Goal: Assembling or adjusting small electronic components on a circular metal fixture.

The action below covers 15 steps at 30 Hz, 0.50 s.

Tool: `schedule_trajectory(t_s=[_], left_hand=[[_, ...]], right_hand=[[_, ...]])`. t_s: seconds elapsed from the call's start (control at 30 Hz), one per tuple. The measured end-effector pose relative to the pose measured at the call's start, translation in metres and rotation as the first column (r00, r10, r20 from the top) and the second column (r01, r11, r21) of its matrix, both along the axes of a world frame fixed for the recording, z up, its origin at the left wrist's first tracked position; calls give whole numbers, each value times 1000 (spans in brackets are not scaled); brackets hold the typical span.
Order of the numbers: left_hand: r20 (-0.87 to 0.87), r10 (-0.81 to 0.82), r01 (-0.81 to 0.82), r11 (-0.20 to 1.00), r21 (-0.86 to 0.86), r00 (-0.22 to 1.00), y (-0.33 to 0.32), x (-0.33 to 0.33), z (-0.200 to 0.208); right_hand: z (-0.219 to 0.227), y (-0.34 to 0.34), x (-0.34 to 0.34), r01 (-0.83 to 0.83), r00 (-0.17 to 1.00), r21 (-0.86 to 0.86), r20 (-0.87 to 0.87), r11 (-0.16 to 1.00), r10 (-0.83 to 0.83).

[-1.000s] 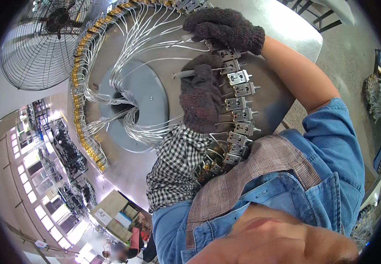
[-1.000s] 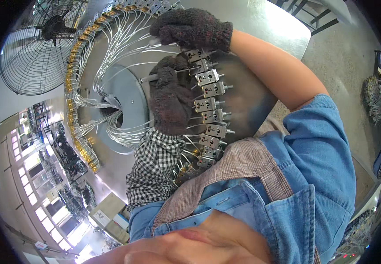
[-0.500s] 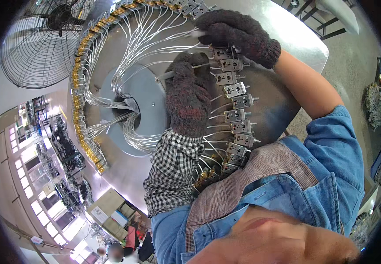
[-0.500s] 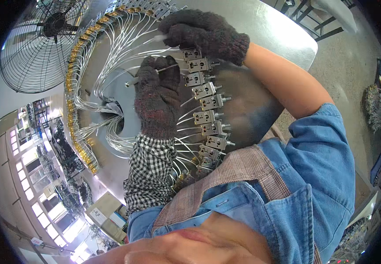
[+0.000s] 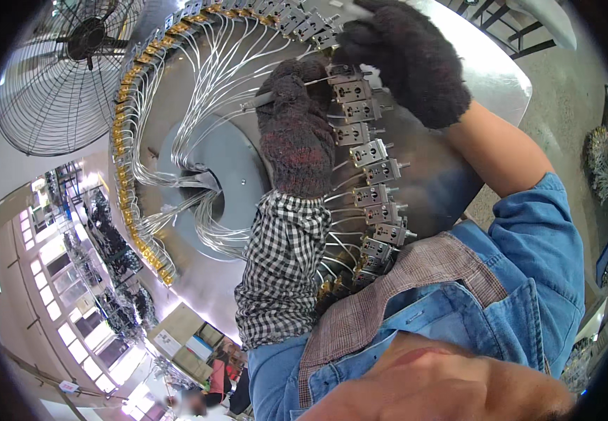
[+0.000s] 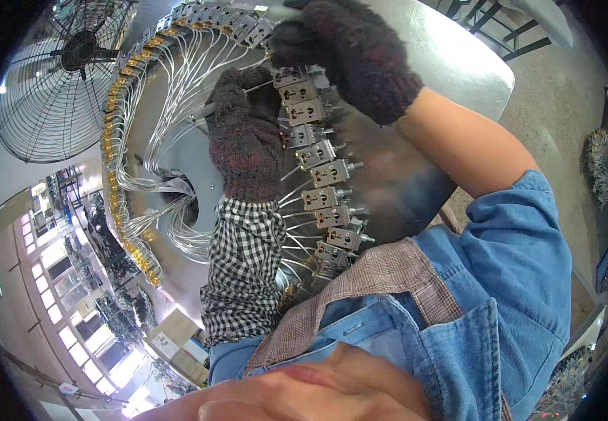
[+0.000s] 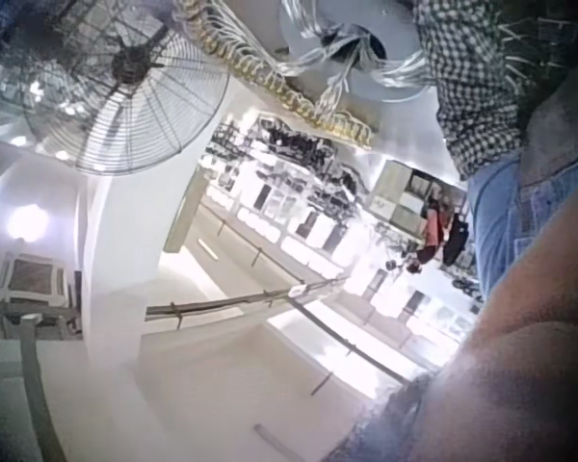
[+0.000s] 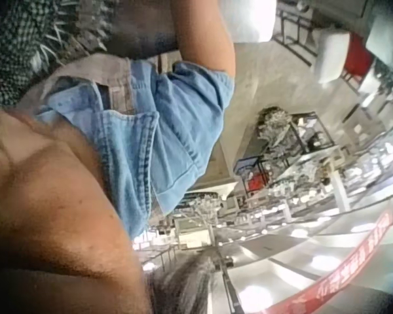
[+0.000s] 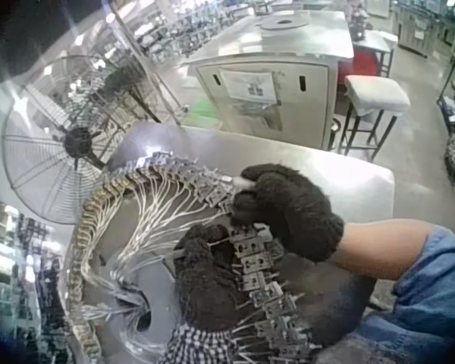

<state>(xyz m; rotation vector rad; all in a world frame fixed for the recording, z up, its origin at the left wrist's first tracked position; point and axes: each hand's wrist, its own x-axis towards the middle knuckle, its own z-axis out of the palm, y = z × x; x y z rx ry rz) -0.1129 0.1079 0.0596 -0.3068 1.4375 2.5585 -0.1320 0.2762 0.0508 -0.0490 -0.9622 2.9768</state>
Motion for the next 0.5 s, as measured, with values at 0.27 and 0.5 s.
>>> schedule_trajectory(t_s=[0.27, 0.5], left_hand=[[-217, 12, -13, 1000, -2, 976, -7, -8, -22], [-221, -40, 40, 999, -1, 974, -2, -13, -10]], right_hand=[[-7, 49, 29, -34, 973, 479, 218, 877, -82], [-21, 48, 48, -119, 960, 568, 276, 814, -51]])
